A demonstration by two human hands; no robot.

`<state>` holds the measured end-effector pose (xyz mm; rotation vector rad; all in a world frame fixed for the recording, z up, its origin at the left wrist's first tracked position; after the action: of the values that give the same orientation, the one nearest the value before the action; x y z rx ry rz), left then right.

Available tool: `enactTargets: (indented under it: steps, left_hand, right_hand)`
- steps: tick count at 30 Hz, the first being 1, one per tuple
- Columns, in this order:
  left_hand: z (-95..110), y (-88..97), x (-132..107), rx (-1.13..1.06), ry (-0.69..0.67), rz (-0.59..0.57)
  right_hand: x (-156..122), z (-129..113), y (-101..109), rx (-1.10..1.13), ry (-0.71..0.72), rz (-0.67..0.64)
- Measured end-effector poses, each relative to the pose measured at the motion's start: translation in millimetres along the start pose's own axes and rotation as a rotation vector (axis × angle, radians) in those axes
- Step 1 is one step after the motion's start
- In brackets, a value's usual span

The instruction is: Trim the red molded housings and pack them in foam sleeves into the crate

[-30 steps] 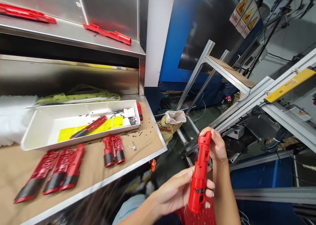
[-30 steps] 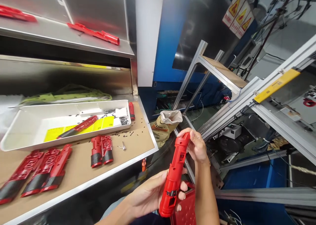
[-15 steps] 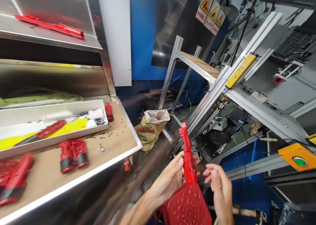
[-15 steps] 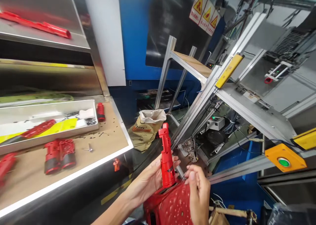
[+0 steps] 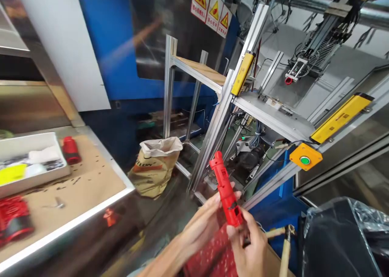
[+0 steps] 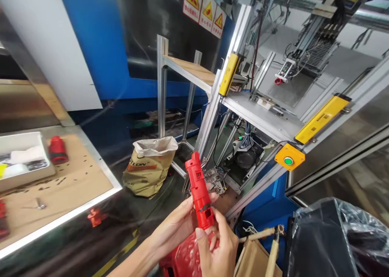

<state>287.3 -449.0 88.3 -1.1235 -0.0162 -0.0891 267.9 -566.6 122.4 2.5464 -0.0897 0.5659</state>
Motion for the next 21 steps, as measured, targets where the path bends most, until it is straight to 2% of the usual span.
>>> enactTargets:
  steps: [6, 11, 15, 18, 21]
  left_hand:
    - [-6, -4.9, 6, -0.004, 0.02, -0.06]
    - [-1, -6.0, 18, -0.058, 0.034, -0.082]
    - [8, 2.6, 33, -0.074, 0.063, -0.107]
    - [18, 17.7, 50, -0.022, 0.08, -0.084]
    - [30, 31.5, 71, -0.004, 0.101, -0.05]
  right_hand:
    - [4, 2, 11, -0.092, 0.064, 0.075]
    - [13, -2, 6, -0.137, 0.111, 0.11]
    - [23, -8, -10, -0.131, 0.166, 0.136]
    - [36, -16, -33, -0.139, 0.247, 0.056]
    - [57, -11, -52, -0.124, 0.169, 0.009]
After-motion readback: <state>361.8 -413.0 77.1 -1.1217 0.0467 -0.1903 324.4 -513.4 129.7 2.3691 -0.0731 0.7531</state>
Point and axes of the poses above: each hand's wrist, its own x-axis towards the middle knuckle, its own y-axis out of the back of the hand, z = x × y, the point moved 8 cm from there along x, towards the middle knuckle, and after that the axes turned 8 degrees about -y, right-handed, at the moved point
